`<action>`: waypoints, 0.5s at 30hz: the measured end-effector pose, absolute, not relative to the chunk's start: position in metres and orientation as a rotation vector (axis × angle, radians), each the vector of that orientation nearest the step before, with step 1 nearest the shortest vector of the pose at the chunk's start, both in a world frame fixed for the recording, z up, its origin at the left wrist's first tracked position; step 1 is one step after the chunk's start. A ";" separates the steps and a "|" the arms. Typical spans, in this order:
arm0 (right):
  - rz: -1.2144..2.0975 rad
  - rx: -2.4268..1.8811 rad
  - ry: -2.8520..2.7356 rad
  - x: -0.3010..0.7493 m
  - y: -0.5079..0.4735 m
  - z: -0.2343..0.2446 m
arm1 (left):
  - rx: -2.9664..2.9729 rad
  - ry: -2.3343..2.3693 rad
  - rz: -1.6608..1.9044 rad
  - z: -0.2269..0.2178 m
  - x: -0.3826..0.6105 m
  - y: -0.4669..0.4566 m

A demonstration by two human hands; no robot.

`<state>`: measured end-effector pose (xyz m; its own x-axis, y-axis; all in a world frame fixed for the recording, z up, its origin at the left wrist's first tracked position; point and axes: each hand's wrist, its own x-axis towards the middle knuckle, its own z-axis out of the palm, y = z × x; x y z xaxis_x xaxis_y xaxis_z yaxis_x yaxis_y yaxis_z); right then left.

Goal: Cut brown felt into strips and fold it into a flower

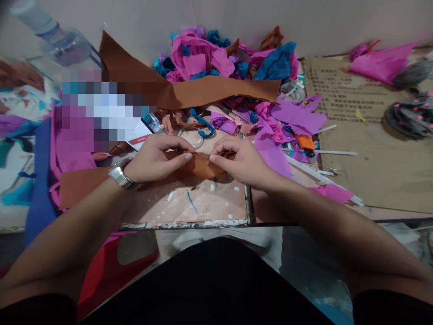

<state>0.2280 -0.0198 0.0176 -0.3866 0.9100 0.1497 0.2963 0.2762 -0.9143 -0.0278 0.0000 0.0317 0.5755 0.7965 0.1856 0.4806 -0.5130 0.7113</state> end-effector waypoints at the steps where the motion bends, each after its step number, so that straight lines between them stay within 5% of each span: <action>1: 1.093 -1.096 -1.842 0.228 -0.020 0.018 | 2.195 1.033 0.673 0.032 -0.028 0.001; 15: 1.047 -1.144 -1.803 0.231 -0.016 0.011 | 2.252 1.242 0.698 0.026 -0.036 0.014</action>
